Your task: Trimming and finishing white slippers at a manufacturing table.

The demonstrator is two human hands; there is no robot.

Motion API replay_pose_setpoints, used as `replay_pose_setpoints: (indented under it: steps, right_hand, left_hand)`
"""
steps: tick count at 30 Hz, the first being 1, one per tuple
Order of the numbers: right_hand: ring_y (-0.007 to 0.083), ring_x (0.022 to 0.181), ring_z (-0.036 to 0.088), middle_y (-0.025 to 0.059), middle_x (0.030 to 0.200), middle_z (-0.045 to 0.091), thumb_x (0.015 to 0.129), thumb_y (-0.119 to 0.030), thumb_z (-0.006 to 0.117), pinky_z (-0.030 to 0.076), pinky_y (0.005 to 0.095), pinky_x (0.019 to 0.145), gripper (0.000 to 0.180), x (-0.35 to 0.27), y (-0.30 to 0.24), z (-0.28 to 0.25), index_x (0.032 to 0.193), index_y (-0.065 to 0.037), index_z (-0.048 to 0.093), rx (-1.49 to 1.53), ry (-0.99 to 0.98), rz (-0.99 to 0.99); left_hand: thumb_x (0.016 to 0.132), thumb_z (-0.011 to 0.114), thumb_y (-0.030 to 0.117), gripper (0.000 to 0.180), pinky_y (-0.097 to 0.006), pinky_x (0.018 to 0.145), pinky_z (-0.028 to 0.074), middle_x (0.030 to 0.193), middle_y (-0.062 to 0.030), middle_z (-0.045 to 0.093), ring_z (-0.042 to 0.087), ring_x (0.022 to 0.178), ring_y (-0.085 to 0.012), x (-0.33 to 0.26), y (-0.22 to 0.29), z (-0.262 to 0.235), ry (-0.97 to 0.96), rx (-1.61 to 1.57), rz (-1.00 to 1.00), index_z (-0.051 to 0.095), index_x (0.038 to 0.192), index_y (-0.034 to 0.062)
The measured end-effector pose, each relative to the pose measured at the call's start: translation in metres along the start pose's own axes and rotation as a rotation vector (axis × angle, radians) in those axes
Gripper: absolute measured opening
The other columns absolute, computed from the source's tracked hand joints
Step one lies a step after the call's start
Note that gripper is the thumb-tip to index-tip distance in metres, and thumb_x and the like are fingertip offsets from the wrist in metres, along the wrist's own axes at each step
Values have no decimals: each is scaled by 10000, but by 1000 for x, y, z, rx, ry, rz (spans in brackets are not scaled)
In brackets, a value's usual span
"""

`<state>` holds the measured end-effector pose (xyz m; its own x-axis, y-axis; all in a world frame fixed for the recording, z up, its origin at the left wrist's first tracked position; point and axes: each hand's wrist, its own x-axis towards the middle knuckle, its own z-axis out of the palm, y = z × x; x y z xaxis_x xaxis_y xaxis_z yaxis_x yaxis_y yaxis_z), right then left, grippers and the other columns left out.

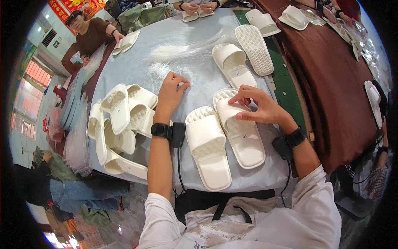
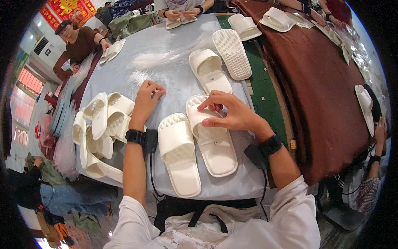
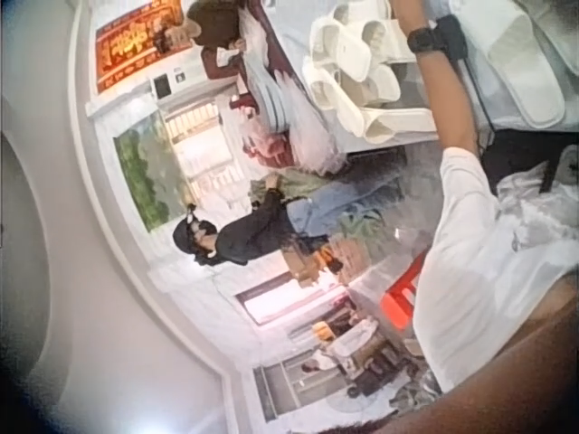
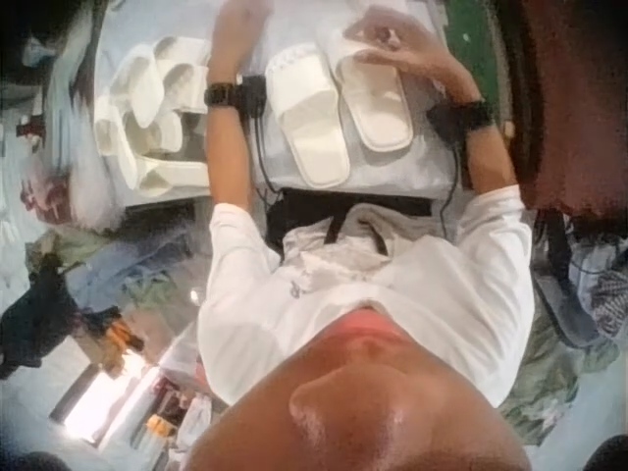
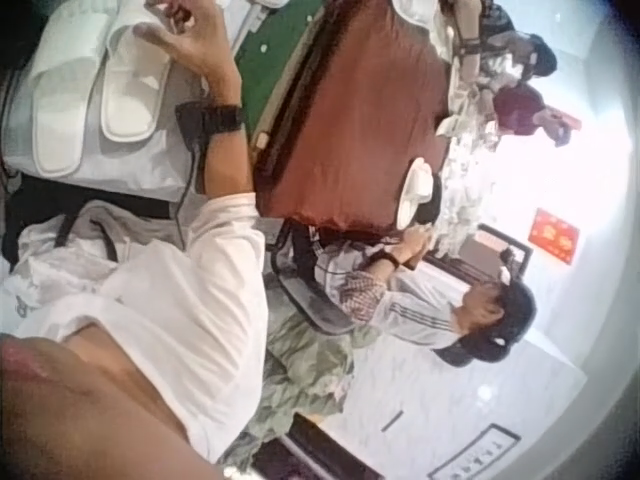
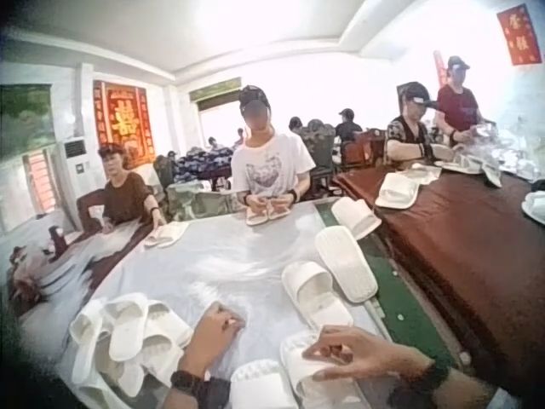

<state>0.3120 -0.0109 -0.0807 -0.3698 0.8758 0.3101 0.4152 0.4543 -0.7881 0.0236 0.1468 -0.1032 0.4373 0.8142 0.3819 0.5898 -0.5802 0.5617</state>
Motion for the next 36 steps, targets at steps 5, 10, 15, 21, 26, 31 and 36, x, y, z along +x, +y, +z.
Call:
replay_pose_setpoints:
  steps: [5,10,15,21,26,31,36]
  right_hand:
    - [146,817,562,28,892,597,917,-182,767,439,277,733,293,2,-3,14,1170,-43,713,137,254,-75]
    - [228,912,666,101,1030,671,889,-79,779,546,341,806,358,10,-21,35,1230,-30,679,-27,372,-161]
    - [277,1047,670,127,1115,680,858,-133,815,542,366,895,438,6,-16,34,1257,-25,671,23,299,-117]
    - [291,1101,641,129,1182,685,879,-111,779,499,395,932,381,7,-10,31,1241,-39,682,24,232,-71]
    - [294,1066,631,114,1112,681,902,-34,725,478,389,888,266,9,-15,36,1166,-40,695,-5,276,-108]
    - [282,998,643,106,1049,646,922,-18,704,502,375,860,141,7,-13,40,1060,-10,679,33,324,-61]
    - [268,987,653,131,1075,641,948,-8,673,536,355,820,116,5,-27,35,1063,7,667,17,356,-80]
  left_hand:
    - [852,778,87,116,-382,928,453,1110,-95,559,534,1037,-271,-6,42,3,62,-96,260,735,959,78]
    - [810,797,62,168,-400,968,428,1149,-69,551,488,1101,-275,-25,86,-3,-169,-219,394,743,957,121]
    - [780,829,58,238,-413,995,403,1184,-65,526,465,1164,-275,-27,90,6,-214,-362,398,743,975,167]
    - [807,831,90,222,-424,1008,384,1210,-63,510,450,1201,-264,-26,85,14,-203,-519,386,747,982,200]
    - [814,832,111,245,-422,1008,377,1214,-49,572,476,1204,-250,-26,83,15,-160,-552,410,771,1016,235]
    - [869,777,123,234,-414,1016,386,1261,-51,610,525,1211,-253,-27,90,20,-209,-633,317,732,1096,154]
    - [932,684,95,204,-412,1016,402,1166,-87,658,579,1154,-285,-18,77,9,-242,-194,428,674,1133,65]
